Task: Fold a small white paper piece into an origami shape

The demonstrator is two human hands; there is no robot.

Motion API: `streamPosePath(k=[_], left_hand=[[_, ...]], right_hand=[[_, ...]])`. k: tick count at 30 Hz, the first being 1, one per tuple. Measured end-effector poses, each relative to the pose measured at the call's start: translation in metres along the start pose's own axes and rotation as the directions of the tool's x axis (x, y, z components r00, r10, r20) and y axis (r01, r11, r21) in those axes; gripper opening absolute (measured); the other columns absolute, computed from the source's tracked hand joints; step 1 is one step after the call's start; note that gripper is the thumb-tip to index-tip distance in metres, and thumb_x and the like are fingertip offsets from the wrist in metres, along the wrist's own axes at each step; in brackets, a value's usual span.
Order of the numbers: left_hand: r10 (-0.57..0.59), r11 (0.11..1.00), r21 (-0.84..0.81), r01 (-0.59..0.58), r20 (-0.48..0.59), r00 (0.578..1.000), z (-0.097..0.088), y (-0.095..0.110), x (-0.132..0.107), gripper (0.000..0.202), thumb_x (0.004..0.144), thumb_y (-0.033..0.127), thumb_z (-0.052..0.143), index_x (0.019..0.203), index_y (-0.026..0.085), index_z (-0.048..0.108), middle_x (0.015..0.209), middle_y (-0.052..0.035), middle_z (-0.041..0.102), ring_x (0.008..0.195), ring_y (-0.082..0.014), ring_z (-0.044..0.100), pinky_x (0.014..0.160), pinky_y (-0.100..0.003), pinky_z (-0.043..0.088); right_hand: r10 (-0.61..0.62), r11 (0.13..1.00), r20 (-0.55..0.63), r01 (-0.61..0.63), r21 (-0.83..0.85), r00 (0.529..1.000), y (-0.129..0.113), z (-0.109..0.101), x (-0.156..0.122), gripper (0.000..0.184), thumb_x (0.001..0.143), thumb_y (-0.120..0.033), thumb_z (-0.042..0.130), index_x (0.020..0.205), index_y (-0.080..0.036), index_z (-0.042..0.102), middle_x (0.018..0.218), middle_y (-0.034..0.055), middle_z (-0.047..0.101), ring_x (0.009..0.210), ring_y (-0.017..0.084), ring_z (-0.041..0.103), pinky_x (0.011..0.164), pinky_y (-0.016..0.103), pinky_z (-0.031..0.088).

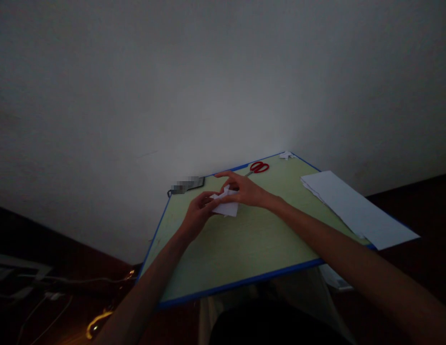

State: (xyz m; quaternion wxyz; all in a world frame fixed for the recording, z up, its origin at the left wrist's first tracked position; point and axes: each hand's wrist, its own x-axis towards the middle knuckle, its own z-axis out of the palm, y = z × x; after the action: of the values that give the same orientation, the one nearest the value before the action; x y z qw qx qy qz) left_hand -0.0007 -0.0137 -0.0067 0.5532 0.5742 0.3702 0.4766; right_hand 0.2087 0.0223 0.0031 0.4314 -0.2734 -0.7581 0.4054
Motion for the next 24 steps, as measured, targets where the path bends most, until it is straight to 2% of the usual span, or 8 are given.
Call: streamPosePath(k=[3, 7, 9, 12, 17, 19, 21, 24], left_hand=[[0.005, 1.000, -0.007, -0.005, -0.016, 1.000, 0.001, 0.000, 0.001, 0.036, 0.073, 0.040, 0.086, 0.091, 0.013, 0.070, 0.087, -0.0065, 0.073, 0.078, -0.0176, 0.069, 0.074, -0.033, 0.061], [0.048, 0.997, -0.053, -0.053, -0.093, 0.995, 0.000, 0.002, 0.002, 0.035, 0.074, 0.039, 0.086, 0.092, 0.014, 0.071, 0.087, -0.0048, 0.074, 0.076, -0.0149, 0.069, 0.073, -0.028, 0.059], [0.055, 0.996, -0.067, -0.064, -0.131, 0.990, -0.001, 0.002, 0.003, 0.034, 0.073, 0.038, 0.086, 0.091, 0.014, 0.070, 0.087, -0.0038, 0.074, 0.076, -0.0146, 0.069, 0.073, -0.028, 0.058], [0.042, 0.997, -0.064, -0.052, -0.149, 0.988, -0.002, 0.002, 0.004, 0.035, 0.069, 0.038, 0.087, 0.090, 0.016, 0.069, 0.088, -0.0028, 0.074, 0.075, -0.0151, 0.069, 0.073, -0.030, 0.058], [0.036, 0.999, 0.033, -0.034, -0.086, 0.996, -0.004, 0.000, 0.003, 0.038, 0.071, 0.041, 0.086, 0.098, 0.015, 0.076, 0.087, -0.0056, 0.076, 0.073, -0.0158, 0.069, 0.072, -0.029, 0.056], [0.044, 0.997, 0.071, -0.038, -0.085, 0.995, -0.005, 0.000, 0.003, 0.036, 0.073, 0.041, 0.085, 0.095, 0.014, 0.079, 0.084, -0.0063, 0.076, 0.071, -0.0159, 0.068, 0.071, -0.029, 0.055], [0.051, 0.996, 0.078, -0.043, -0.110, 0.993, -0.007, -0.001, 0.004, 0.034, 0.072, 0.040, 0.085, 0.092, 0.013, 0.080, 0.083, -0.0066, 0.076, 0.069, -0.0159, 0.067, 0.070, -0.029, 0.055], [0.048, 0.999, 0.034, -0.042, -0.167, 0.985, -0.008, -0.002, 0.006, 0.034, 0.070, 0.039, 0.087, 0.091, 0.013, 0.081, 0.084, -0.0069, 0.077, 0.069, -0.0157, 0.068, 0.071, -0.030, 0.056]], right_hand=[[-0.019, 1.000, -0.038, 0.020, 0.020, 0.999, -0.002, 0.002, 0.000, 0.076, 0.074, -0.032, 0.084, 0.142, -0.026, 0.050, 0.112, 0.0062, 0.070, 0.087, 0.018, 0.070, 0.077, 0.035, 0.060], [0.049, 0.994, -0.073, -0.042, 0.098, 0.996, 0.002, 0.004, 0.002, 0.078, 0.072, -0.032, 0.084, 0.142, -0.025, 0.051, 0.115, 0.0078, 0.070, 0.089, 0.020, 0.072, 0.079, 0.037, 0.061], [0.076, 0.988, -0.042, -0.070, 0.138, 0.996, 0.006, 0.006, 0.003, 0.062, 0.073, -0.034, 0.083, 0.130, -0.021, 0.061, 0.108, 0.0078, 0.073, 0.092, 0.022, 0.072, 0.083, 0.039, 0.060], [0.096, 0.986, -0.007, -0.094, 0.135, 0.995, 0.010, 0.008, 0.004, 0.035, 0.075, -0.037, 0.080, 0.102, -0.017, 0.073, 0.096, 0.0066, 0.077, 0.091, 0.023, 0.073, 0.087, 0.041, 0.059], [0.082, 0.995, -0.020, -0.080, 0.055, 0.996, 0.009, 0.009, 0.001, 0.028, 0.074, -0.035, 0.080, 0.094, -0.017, 0.073, 0.093, 0.0056, 0.077, 0.087, 0.022, 0.073, 0.081, 0.037, 0.059], [0.055, 0.998, -0.056, -0.057, -0.033, 0.997, 0.006, 0.010, -0.001, 0.033, 0.076, -0.035, 0.080, 0.102, -0.017, 0.071, 0.090, 0.0049, 0.076, 0.082, 0.021, 0.072, 0.075, 0.033, 0.058], [0.008, 0.988, -0.086, -0.021, -0.151, 0.996, 0.002, 0.012, -0.003, 0.047, 0.080, -0.035, 0.078, 0.122, -0.019, 0.065, 0.085, 0.0031, 0.074, 0.075, 0.019, 0.069, 0.070, 0.032, 0.056], [-0.186, 0.906, -0.121, 0.122, -0.405, 0.975, -0.004, 0.014, -0.006, 0.065, 0.086, -0.036, 0.073, 0.145, -0.023, 0.049, 0.102, 0.0072, 0.071, 0.087, 0.022, 0.066, 0.081, 0.038, 0.054]])
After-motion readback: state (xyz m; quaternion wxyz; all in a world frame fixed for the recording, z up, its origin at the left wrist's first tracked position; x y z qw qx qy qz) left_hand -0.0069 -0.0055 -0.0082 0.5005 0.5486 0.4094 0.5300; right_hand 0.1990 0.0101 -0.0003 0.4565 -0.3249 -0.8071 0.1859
